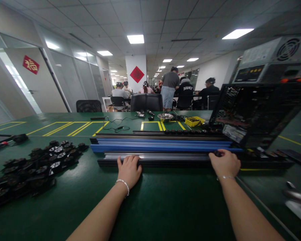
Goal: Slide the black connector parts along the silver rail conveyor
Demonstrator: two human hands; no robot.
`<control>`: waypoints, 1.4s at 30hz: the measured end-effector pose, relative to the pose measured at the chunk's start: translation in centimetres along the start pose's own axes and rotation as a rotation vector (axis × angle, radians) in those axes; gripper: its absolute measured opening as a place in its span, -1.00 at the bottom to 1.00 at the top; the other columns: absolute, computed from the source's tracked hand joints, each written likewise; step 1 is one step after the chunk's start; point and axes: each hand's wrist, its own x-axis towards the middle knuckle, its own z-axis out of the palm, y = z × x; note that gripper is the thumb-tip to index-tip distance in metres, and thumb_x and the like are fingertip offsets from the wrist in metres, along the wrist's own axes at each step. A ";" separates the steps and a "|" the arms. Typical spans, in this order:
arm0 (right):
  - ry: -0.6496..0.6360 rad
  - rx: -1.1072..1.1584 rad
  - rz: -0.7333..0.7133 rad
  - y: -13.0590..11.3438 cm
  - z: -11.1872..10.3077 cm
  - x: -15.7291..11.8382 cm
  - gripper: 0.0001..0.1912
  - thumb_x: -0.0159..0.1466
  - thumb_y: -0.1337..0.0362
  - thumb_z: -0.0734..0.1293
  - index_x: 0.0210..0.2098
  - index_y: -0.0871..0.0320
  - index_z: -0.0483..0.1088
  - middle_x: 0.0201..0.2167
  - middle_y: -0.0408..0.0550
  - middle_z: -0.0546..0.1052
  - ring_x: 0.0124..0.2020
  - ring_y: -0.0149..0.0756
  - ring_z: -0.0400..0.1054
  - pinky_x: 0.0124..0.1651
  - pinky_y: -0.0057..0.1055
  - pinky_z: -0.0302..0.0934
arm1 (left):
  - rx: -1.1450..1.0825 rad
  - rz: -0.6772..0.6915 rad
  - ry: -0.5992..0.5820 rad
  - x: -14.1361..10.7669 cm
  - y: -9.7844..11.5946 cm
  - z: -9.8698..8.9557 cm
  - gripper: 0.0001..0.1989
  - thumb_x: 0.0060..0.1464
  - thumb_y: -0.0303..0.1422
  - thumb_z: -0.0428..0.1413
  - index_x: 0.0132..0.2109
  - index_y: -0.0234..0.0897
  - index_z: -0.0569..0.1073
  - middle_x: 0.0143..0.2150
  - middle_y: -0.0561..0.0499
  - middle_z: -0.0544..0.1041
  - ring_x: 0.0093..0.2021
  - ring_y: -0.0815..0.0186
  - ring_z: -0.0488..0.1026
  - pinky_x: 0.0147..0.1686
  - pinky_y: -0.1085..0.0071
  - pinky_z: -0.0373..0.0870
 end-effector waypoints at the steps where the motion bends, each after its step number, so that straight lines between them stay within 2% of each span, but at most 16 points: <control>1: -0.005 0.000 -0.004 0.0 0.0 0.0 -0.71 -0.08 0.14 0.27 -0.37 0.13 0.33 -0.43 0.00 0.36 -0.32 -0.12 0.22 -0.12 -0.14 0.07 | -0.001 0.000 0.001 0.0 0.0 0.0 -0.73 0.02 -0.32 -0.05 -0.10 -0.13 0.36 -0.06 0.00 0.44 0.02 0.20 0.26 0.15 -0.10 -0.26; 13: -0.041 0.020 -0.047 -0.6 -0.5 -0.1 -0.72 -0.08 0.15 0.26 -0.36 0.12 0.29 -0.42 -0.07 0.36 -0.30 -0.17 0.24 -0.13 -0.21 0.09 | -0.008 0.009 0.007 0.0 -0.1 0.1 -0.74 0.02 -0.32 -0.06 -0.10 -0.12 0.35 -0.06 0.01 0.44 0.03 0.20 0.25 0.14 -0.10 -0.27; 27: -0.052 0.068 -0.092 -1.2 -0.7 -0.7 -0.74 -0.06 0.14 0.22 -0.38 0.11 0.24 -0.43 -0.08 0.33 -0.32 -0.18 0.23 -0.12 -0.14 0.05 | 0.034 -0.016 -0.037 0.0 0.1 -0.2 -0.71 0.02 -0.31 -0.06 -0.07 -0.12 0.35 -0.03 -0.01 0.43 0.05 0.21 0.25 0.16 -0.06 -0.27; 42: -0.080 0.062 -0.133 -1.4 -0.2 -0.9 -0.69 -0.06 0.15 0.22 -0.31 0.11 0.22 -0.40 -0.08 0.32 -0.29 -0.18 0.23 -0.10 -0.13 0.04 | 0.019 -0.008 -0.018 0.0 0.0 -0.1 -0.73 0.02 -0.31 -0.06 -0.09 -0.12 0.34 -0.05 0.01 0.44 0.04 0.21 0.25 0.16 -0.08 -0.27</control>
